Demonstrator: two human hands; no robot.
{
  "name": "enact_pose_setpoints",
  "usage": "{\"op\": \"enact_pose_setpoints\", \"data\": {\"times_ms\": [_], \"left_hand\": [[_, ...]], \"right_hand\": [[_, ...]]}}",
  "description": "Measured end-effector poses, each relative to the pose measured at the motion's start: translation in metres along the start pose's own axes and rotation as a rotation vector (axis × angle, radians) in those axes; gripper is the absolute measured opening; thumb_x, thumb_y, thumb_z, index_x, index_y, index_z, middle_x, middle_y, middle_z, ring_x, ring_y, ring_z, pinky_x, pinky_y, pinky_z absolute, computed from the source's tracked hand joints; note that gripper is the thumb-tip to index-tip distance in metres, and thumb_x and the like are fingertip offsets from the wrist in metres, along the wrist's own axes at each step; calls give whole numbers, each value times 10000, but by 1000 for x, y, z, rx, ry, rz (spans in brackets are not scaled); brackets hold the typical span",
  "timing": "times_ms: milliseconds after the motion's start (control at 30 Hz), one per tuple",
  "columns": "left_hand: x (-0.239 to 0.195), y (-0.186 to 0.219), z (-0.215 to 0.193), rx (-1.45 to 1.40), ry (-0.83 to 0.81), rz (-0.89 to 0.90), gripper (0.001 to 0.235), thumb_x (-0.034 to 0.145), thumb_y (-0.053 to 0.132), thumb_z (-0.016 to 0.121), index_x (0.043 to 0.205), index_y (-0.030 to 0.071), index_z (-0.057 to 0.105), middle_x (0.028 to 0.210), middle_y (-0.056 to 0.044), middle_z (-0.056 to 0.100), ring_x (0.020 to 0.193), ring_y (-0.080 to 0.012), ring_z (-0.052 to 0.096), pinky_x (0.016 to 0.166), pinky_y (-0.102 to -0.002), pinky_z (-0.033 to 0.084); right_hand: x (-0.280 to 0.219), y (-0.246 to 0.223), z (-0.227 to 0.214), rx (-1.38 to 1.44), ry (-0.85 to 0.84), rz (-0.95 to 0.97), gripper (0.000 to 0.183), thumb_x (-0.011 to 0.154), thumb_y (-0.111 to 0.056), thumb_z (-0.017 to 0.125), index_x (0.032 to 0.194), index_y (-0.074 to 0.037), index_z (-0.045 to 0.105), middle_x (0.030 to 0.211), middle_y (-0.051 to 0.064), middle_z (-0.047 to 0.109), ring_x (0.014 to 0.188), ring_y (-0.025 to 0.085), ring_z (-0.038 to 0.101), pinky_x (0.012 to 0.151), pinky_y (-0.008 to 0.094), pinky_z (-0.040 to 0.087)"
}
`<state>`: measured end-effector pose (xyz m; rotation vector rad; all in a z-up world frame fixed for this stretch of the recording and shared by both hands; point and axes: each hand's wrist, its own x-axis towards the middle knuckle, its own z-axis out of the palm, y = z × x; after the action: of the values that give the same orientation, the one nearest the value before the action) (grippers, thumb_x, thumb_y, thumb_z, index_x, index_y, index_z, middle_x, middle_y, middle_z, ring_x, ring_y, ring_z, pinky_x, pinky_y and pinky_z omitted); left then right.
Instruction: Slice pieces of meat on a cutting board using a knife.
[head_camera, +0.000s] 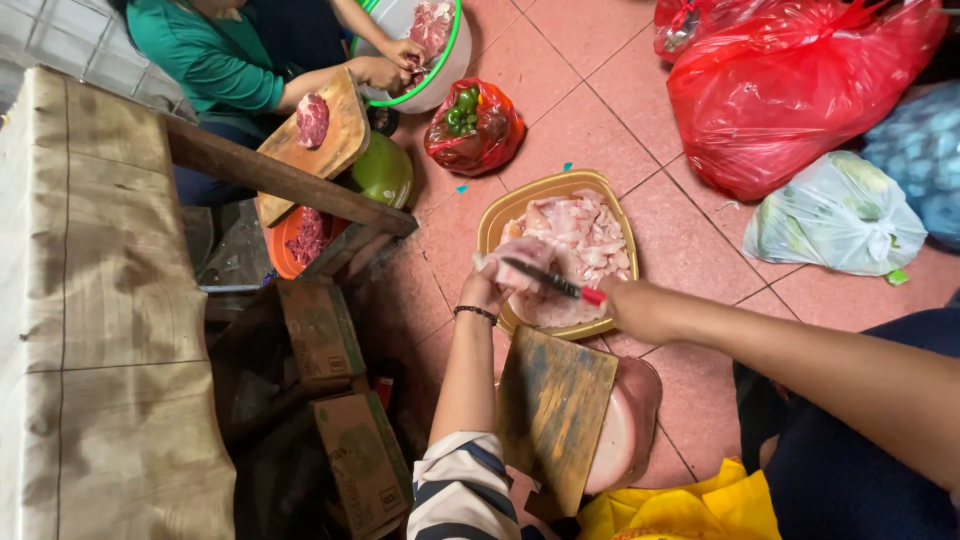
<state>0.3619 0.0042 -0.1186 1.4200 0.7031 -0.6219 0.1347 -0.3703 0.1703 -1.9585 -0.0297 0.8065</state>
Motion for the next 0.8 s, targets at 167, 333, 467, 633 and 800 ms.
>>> {"op": "enact_pose_setpoints", "data": {"times_ms": [167, 333, 467, 633, 800], "left_hand": [[-16, 6, 18, -144, -11, -10, 387, 1037, 272, 595, 1393, 255, 445, 1119, -167, 667, 917, -390, 742, 773, -563, 613], [-72, 20, 48, -61, -14, 67, 468, 1035, 293, 596, 1461, 220, 417, 1123, -148, 621, 965, -347, 716, 848, -520, 624], [-60, 14, 37, 30, -61, 90, 518, 1009, 293, 657, 1478, 291, 438, 1235, -144, 639, 1077, -376, 661, 919, -664, 541], [-92, 29, 51, -47, -128, 54, 438, 985, 275, 679, 1397, 254, 530, 1160, -131, 688, 992, -335, 710, 774, -591, 639], [-137, 46, 67, 144, -209, 137, 445, 958, 291, 704, 1380, 279, 564, 1166, -71, 697, 1000, -266, 652, 835, -516, 607]], "right_hand": [[-6, -3, 0, -48, -34, 78, 365, 896, -78, 434, 1223, 75, 489, 1091, 350, 702, 1107, 486, 687, 954, 570, 539], [9, 10, 4, -27, 17, 167, 386, 888, -110, 443, 1246, 31, 479, 1105, 325, 711, 1111, 466, 694, 961, 575, 534], [14, 17, 3, 9, 61, 242, 420, 926, -129, 356, 1286, 48, 480, 1155, 352, 687, 1154, 488, 664, 1006, 594, 497], [20, 11, -3, 34, 87, 298, 470, 963, -148, 269, 1325, 65, 481, 1206, 379, 662, 1198, 510, 633, 1051, 612, 460], [-1, -21, -21, 55, 117, 209, 441, 992, -232, 306, 1309, 4, 502, 1258, 372, 630, 1258, 534, 570, 1071, 627, 427]]}}
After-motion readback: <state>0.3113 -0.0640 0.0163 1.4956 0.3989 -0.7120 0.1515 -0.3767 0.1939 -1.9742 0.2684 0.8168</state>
